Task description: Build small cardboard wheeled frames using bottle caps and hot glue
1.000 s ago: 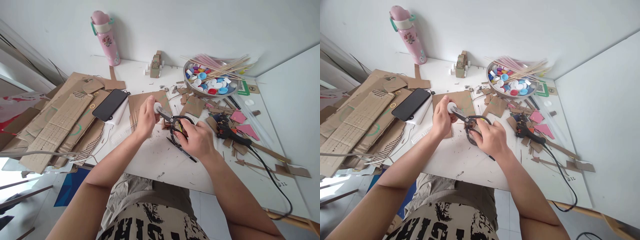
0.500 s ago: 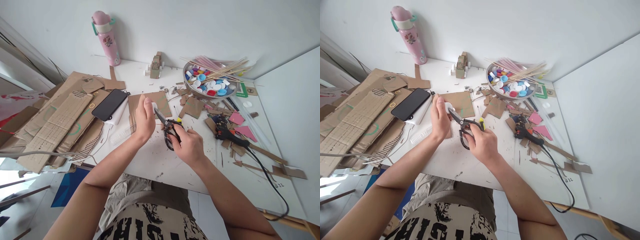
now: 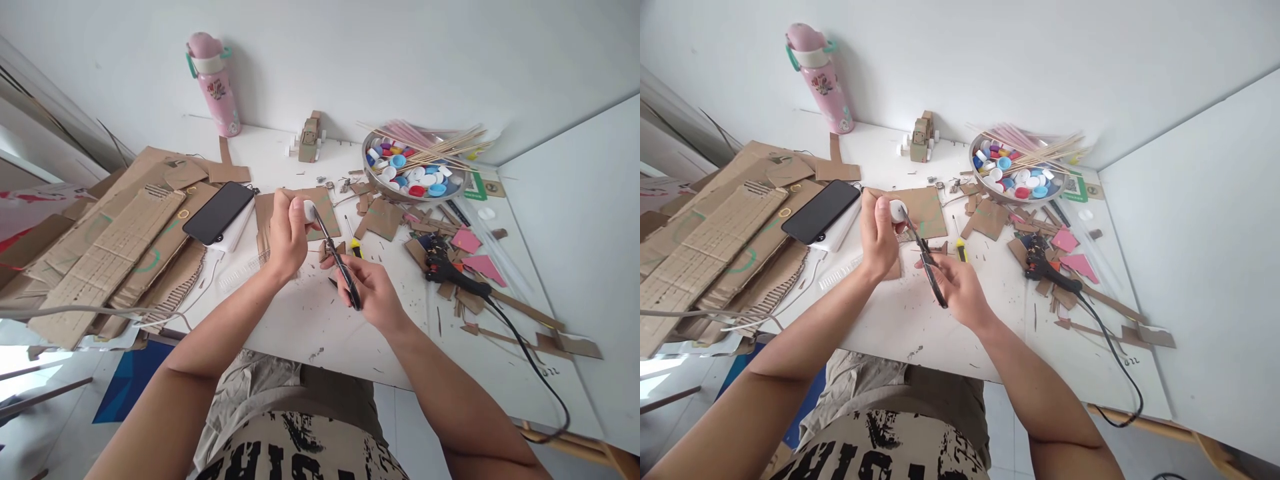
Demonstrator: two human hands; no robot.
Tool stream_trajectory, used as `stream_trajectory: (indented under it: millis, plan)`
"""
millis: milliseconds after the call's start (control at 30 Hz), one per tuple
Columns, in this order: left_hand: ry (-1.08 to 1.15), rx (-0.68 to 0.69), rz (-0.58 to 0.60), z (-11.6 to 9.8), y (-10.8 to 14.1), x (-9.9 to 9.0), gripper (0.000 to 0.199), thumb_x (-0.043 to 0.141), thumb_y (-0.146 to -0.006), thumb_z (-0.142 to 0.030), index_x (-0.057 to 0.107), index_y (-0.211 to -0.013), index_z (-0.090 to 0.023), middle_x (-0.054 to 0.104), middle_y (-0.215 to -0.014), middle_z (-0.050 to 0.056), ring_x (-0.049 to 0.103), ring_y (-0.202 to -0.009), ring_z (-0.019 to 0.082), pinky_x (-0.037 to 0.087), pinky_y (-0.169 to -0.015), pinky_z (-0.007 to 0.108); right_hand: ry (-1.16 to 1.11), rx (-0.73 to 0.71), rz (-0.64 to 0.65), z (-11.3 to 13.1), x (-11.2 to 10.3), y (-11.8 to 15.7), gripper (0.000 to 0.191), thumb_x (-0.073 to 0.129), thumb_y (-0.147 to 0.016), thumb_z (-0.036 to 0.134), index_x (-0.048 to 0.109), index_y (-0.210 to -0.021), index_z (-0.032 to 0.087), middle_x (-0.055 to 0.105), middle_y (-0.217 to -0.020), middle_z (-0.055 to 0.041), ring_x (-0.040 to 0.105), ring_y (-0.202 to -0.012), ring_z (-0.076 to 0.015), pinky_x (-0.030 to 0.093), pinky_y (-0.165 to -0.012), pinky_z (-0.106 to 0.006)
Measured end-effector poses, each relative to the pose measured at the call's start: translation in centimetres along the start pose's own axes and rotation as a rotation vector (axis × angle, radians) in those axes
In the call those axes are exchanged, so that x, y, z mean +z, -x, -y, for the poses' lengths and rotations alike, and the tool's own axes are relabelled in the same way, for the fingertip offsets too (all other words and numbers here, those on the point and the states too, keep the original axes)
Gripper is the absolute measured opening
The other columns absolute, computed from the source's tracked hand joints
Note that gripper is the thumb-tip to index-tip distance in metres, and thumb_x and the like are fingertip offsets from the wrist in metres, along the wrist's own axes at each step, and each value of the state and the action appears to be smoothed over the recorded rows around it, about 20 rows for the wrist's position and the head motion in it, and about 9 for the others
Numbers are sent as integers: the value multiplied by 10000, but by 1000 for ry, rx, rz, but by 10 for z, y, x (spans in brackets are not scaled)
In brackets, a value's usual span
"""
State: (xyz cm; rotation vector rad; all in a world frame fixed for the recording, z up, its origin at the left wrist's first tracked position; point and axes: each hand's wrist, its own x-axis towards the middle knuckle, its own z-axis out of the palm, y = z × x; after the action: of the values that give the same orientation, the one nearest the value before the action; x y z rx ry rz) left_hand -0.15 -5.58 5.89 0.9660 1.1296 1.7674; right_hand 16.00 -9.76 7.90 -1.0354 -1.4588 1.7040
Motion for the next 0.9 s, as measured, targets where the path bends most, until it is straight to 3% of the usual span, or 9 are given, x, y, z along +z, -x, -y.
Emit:
stream_trajectory:
  millis: [100,233,333,500,700,767,900]
  plan:
    - [29,26,42,-2,-1,-1,475,688,-1022,-737,607,-924,-279,545,-699,-52,521,-578,132,408,-654,307,-25,8,-4,3,-2,-1,727,795,-757,952,662,-818,240,424,-559,96,341,-430,-93,253,-457,-302]
    - [41,-54,87,-5,-3,-2,483,761,-976,-725,610,-889,-275,563,-750,-25,561,-638,151,445,-681,318,-10,-10,2,2,-5,-2,722,766,-780,960,619,-748,254,451,-505,76,337,-439,-104,233,-476,-307]
    - [76,-93,94,-7,-6,-1,460,745,-998,-701,646,-875,-269,565,-782,-1,563,-662,163,459,-654,316,-92,2,90,0,-6,-3,713,779,-785,936,562,-653,270,465,-466,61,314,-422,-109,252,-478,-326]
    - [139,-155,104,-11,-8,1,411,682,-1071,-559,647,-796,-255,525,-696,-20,474,-556,126,440,-552,281,-288,103,245,-4,-5,-4,675,803,-762,924,648,-822,271,351,-404,137,158,-389,-83,168,-484,-314]
    - [181,-236,204,-18,-7,3,461,593,-1099,-513,575,-724,-245,470,-569,-55,382,-421,89,374,-418,235,-378,155,375,-11,0,-4,684,787,-788,931,577,-782,279,287,-360,168,112,-352,-65,182,-466,-295]
    - [150,-267,192,-20,-11,1,472,568,-1108,-492,550,-705,-247,406,-516,-67,334,-408,89,349,-407,221,-390,97,382,-6,-4,0,670,785,-817,910,567,-757,280,275,-343,167,132,-336,-66,216,-469,-291]
    - [159,-277,62,-24,-23,-3,548,595,-1119,-510,476,-656,-242,280,-489,-96,231,-407,70,285,-402,180,-357,-166,346,17,-28,9,646,760,-910,840,513,-694,284,247,-312,172,168,-281,-68,293,-502,-300]
